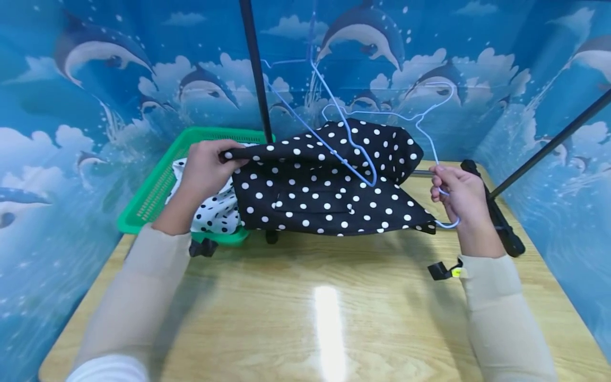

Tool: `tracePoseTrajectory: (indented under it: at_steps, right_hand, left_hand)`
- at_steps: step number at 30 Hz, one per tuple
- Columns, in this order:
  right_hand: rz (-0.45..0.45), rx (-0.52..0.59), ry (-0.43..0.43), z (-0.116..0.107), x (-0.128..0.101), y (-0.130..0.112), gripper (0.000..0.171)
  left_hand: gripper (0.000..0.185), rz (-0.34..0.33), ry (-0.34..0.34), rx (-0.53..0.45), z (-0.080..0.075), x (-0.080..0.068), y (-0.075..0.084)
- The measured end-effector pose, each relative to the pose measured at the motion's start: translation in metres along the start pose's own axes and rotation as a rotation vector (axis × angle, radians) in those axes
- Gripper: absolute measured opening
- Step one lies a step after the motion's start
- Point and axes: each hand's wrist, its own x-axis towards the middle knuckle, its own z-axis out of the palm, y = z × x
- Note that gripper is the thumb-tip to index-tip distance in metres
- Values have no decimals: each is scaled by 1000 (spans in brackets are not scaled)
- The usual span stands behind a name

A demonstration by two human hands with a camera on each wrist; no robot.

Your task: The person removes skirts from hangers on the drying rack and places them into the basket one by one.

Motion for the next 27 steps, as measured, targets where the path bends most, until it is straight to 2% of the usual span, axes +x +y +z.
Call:
tracePoseTrajectory:
  at_steps: [7, 15, 22, 27]
  right_hand:
    - [14, -21, -15, 0, -1, -2, 18]
    - [11, -28, -27, -3, -2, -1, 17]
    - [19, -48, -29, -6, -1, 1, 17]
    - [19, -73, -40, -10, -1, 2, 17]
  left_hand:
    - [16, 5, 98, -19, -8, 5, -4]
    - [19, -15, 171, -3, -15, 8, -4]
    - [18, -24, 181, 10, -20, 8, -6]
    - [20, -71, 180, 20, -25, 8, -12]
